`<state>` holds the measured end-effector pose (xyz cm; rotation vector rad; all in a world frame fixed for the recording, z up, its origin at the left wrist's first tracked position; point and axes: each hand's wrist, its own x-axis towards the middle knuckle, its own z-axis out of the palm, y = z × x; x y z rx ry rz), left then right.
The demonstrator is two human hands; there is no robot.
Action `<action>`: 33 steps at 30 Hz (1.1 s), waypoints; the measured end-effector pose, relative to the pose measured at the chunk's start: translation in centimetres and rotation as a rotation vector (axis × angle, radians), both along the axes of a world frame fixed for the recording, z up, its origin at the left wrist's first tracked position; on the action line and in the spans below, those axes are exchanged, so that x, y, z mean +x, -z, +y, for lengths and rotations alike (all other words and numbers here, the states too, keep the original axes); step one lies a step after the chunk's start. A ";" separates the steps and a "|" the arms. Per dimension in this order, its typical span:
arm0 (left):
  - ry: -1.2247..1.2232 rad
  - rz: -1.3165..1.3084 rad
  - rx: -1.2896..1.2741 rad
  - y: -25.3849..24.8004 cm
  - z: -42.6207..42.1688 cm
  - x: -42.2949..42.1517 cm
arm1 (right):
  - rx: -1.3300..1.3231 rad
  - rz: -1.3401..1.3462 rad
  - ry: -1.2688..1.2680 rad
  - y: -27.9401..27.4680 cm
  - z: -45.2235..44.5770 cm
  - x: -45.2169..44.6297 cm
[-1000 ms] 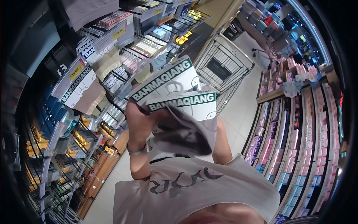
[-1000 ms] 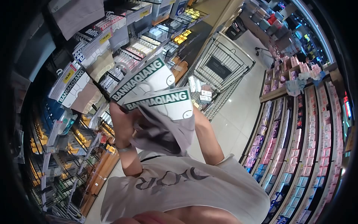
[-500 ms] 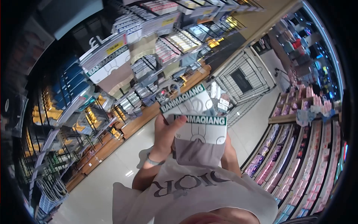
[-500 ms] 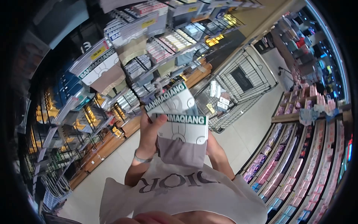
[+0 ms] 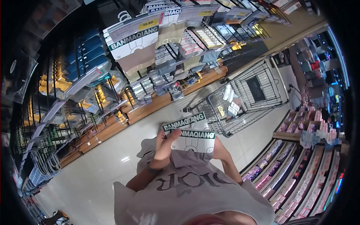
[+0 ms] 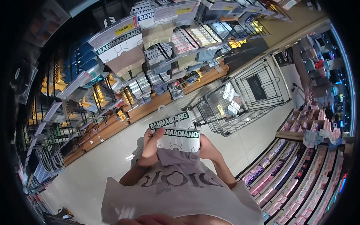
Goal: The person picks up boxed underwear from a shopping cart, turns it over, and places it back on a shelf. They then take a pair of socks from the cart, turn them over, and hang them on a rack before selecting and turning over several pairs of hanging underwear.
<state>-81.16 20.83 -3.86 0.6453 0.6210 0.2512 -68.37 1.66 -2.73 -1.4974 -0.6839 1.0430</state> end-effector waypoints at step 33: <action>-0.360 -0.031 0.838 -8.1 4.9 0.8 | 0.445 0.301 0.530 -4.7 8.2 0.5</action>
